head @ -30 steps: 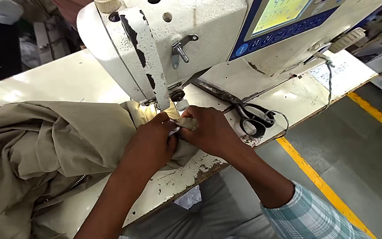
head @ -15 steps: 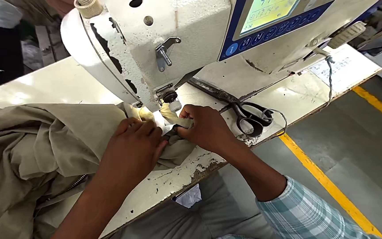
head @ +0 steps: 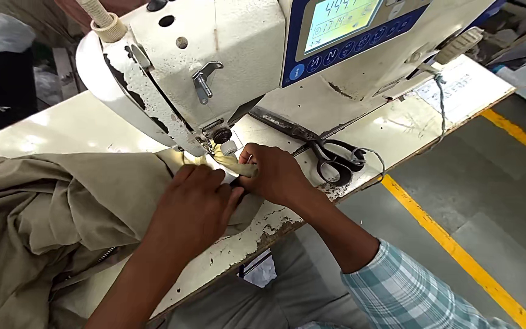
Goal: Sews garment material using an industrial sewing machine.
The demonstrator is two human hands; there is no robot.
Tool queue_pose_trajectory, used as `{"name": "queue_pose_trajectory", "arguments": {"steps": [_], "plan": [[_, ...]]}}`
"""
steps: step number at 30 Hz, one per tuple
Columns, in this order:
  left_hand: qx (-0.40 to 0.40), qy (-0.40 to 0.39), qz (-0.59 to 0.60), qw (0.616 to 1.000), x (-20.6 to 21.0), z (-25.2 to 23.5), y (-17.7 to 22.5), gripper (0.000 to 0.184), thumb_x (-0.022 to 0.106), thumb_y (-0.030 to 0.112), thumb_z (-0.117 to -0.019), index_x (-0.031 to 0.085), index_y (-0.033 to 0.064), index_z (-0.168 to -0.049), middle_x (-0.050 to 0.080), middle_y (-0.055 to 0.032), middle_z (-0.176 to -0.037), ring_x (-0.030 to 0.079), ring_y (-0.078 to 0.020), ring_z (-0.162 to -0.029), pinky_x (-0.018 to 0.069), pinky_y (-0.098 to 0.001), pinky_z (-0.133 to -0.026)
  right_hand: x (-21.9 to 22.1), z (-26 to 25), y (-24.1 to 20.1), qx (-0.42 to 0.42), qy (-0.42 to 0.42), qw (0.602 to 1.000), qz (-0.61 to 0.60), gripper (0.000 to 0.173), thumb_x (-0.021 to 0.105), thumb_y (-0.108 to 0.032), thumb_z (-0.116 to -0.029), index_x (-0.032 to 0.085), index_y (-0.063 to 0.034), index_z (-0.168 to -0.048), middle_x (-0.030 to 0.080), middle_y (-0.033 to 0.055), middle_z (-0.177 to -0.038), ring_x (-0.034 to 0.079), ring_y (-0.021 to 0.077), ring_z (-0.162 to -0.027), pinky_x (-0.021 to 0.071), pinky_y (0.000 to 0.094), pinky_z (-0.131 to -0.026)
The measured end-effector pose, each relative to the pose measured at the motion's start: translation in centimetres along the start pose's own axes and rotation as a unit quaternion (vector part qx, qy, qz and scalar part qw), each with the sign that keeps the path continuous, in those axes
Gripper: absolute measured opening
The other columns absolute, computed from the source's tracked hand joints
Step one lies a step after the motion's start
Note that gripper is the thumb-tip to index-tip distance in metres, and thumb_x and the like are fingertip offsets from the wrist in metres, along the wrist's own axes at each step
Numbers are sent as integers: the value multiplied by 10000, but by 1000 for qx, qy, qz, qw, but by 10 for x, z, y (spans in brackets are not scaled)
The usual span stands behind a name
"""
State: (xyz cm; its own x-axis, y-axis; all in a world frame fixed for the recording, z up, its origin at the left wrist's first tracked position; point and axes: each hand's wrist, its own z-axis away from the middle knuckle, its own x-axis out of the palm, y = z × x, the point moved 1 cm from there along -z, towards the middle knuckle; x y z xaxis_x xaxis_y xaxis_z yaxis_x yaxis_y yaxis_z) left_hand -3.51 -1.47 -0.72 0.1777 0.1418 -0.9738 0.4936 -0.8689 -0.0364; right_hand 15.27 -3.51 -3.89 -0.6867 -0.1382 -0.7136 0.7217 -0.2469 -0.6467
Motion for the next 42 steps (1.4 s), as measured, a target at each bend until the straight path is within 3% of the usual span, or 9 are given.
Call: {"name": "queue_pose_trajectory", "arguments": {"steps": [2,3,6,10,17,20,29,37,42], "plan": [[-56,30,65,996,11,3,-10,431,504,355,-1042,631,64,-749,574,-82,-754,612,-264,-700,511,-445,-672,1,0,0,3,-4,1000,-1,281,801,-302,-842,686,-181,-1067,686,19,-830,674,228,-765,519,490,-628],[-88,22,79,993,13,4,-12,340,602,367,-994,667,46,-904,623,-112,-877,642,-293,-739,538,-472,-648,0,0,-1,4,-5,1000,-3,290,805,-304,-841,681,-182,-1073,682,18,-829,671,227,-762,517,490,-627],[-141,-27,88,986,18,3,-9,526,767,328,-888,642,58,-1321,687,-131,-1245,706,-347,-957,558,-557,-779,1,2,-2,9,-1,1000,2,285,795,-299,-851,674,-191,-1085,675,6,-821,670,215,-759,518,476,-621],[-125,-37,85,988,20,1,-13,260,711,329,-883,758,117,-1026,710,-68,-1174,686,-304,-991,538,-540,-821,7,9,-2,-10,41,999,31,253,764,-330,-862,679,-191,-1055,672,0,-797,670,205,-733,506,455,-591],[-72,-12,106,992,19,-2,-17,138,638,233,-826,734,186,-913,687,35,-935,572,-232,-887,407,-451,-766,7,22,-7,-46,68,996,30,258,796,-278,-884,704,-131,-1075,691,70,-870,687,266,-795,518,498,-600],[-131,-10,106,986,18,1,-29,329,601,373,-937,773,104,-1012,705,-84,-947,669,-323,-939,547,-535,-806,9,15,-2,-35,52,997,42,248,751,-318,-890,700,-152,-1067,697,45,-872,695,241,-803,528,477,-621],[-124,20,116,985,25,1,-20,233,660,239,-903,825,168,-1051,687,3,-876,642,-196,-835,536,-387,-729,16,21,-10,-95,130,982,99,205,727,-285,-940,691,-108,-1037,644,67,-877,664,257,-760,519,434,-570],[-117,-43,99,987,28,0,-10,315,588,166,-937,782,174,-1185,670,-80,-1116,658,-280,-946,542,-483,-770,7,22,-2,-123,178,974,65,134,690,-244,-943,668,-123,-891,579,24,-654,604,217,-583,432,404,-472],[-113,-46,73,990,27,2,-7,144,629,136,-874,767,115,-909,647,-72,-1354,679,-304,-1016,550,-517,-793,4,30,-18,-221,77,971,42,161,605,-218,-979,723,-120,-930,645,10,-770,647,166,-683,534,381,-570]]}}
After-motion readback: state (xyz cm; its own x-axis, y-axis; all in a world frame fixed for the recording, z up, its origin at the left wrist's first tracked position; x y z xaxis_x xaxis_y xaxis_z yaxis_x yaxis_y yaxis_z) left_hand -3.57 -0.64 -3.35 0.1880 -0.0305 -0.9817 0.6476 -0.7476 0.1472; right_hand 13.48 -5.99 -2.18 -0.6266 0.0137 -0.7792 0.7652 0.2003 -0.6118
